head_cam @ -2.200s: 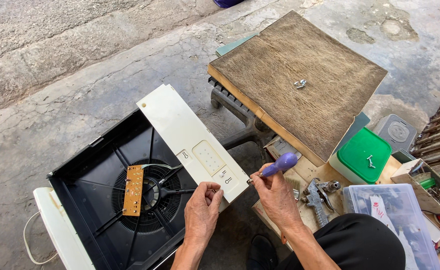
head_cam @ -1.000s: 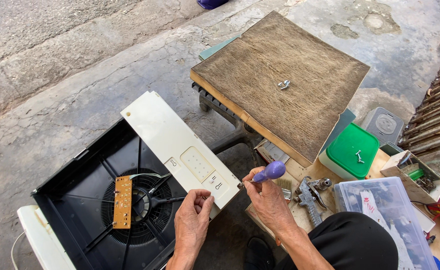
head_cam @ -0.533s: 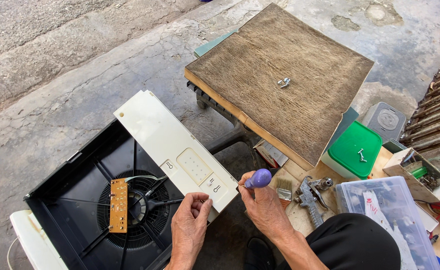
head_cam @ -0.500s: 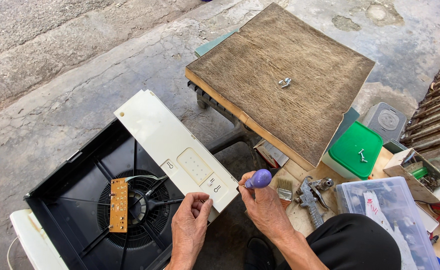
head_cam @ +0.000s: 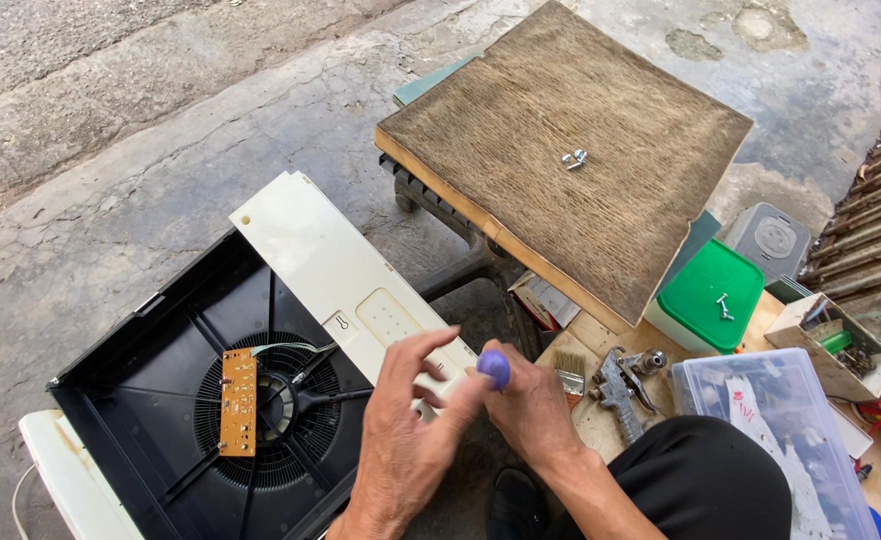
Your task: The person disassembles a white plastic control panel from a black appliance using a screwdriver. They remove screws, detach the panel, and then use a brush to clean the interior of the panel and the exposed circuit board.
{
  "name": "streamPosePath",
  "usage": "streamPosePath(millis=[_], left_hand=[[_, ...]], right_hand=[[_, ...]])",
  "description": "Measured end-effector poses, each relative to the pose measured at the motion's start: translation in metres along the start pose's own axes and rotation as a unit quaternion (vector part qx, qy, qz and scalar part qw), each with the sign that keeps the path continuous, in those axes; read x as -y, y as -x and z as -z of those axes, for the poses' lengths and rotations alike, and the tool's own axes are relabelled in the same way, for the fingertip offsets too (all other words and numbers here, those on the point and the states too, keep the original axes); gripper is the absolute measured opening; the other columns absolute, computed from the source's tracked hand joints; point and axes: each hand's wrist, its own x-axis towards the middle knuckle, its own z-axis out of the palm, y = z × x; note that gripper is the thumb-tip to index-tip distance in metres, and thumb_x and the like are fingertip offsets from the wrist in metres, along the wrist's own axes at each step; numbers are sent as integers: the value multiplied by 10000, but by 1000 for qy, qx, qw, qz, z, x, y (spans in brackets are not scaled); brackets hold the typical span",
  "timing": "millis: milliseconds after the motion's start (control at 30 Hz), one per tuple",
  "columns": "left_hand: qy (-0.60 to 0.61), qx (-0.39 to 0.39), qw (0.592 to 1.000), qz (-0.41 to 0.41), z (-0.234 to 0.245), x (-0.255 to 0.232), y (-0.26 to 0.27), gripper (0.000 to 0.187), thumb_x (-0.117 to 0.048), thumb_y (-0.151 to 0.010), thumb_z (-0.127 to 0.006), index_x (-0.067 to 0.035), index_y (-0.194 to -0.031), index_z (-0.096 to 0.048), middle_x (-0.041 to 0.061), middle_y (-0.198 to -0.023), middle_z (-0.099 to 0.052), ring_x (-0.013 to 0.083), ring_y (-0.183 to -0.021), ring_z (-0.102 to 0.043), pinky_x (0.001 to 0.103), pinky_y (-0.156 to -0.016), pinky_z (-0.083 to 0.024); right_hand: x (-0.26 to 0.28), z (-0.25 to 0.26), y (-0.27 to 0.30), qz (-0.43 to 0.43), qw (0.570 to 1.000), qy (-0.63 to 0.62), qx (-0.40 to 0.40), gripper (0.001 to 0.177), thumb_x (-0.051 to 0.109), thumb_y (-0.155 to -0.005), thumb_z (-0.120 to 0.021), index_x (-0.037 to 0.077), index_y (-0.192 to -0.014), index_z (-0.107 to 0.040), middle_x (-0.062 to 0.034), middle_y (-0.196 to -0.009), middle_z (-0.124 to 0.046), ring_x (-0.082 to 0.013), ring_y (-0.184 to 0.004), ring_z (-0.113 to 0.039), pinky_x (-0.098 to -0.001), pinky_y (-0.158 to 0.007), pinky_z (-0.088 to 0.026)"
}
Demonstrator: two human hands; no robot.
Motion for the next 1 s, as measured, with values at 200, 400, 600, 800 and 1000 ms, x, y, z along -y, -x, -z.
streamPosePath(millis=[200, 400, 600, 800, 1000], left_hand=[[14, 29, 980, -197, -10, -18, -9, 213, -215, -871, -815, -140, -1052, -732, 7, -1004, -672, 97, -833, -645, 214, -715, -571], [28, 40, 982, -183, -2, -12, -11, 267, -281, -857, -818, -220, -1116, -795, -29, -970, -740, 83, -854, -669, 228, -775, -534], [36, 158, 984, -68, 9, -19, -2, 692, -287, -949, -669, -271, -1577, -377, 29, -1304, -793, 97, -1287, -690, 287, -1112, -414], [89, 77, 993, 18, -9, 4, 3, 916, -91, -858, -712, -236, -1635, -248, 30, -1434, -701, 135, -1224, -744, 230, -1067, -508], [-32, 64, 997, -29, -25, 11, 2, 867, -264, -858, -782, -270, -1604, -339, 6, -1292, -763, 96, -1131, -784, 234, -989, -549]], right_hand=[[-4, 3, -7, -19, 998, -19, 62, 322, 319, -939, -696, 98, -1158, -609, -53, -1017, -738, -286, -709, -723, -444, -552, -548], [38, 102, -23, -209, 952, -114, 194, 299, 327, -959, -673, 269, -1240, -591, -7, -1138, -778, -179, -1014, -771, -374, -866, -672], [67, 156, -29, 135, 959, -235, 81, 441, 189, -1017, -561, 109, -1450, -549, -127, -1477, -564, -252, -1415, -510, -390, -1188, -372], [64, 152, -38, 257, 954, -62, 139, 179, 243, -1057, -505, 144, -1127, -637, -37, -1347, -621, -243, -1125, -658, -395, -880, -509], [49, 136, -45, 155, 970, -82, 166, 236, 357, -1035, -505, 209, -1117, -669, -20, -1206, -601, -289, -973, -683, -472, -746, -502]])
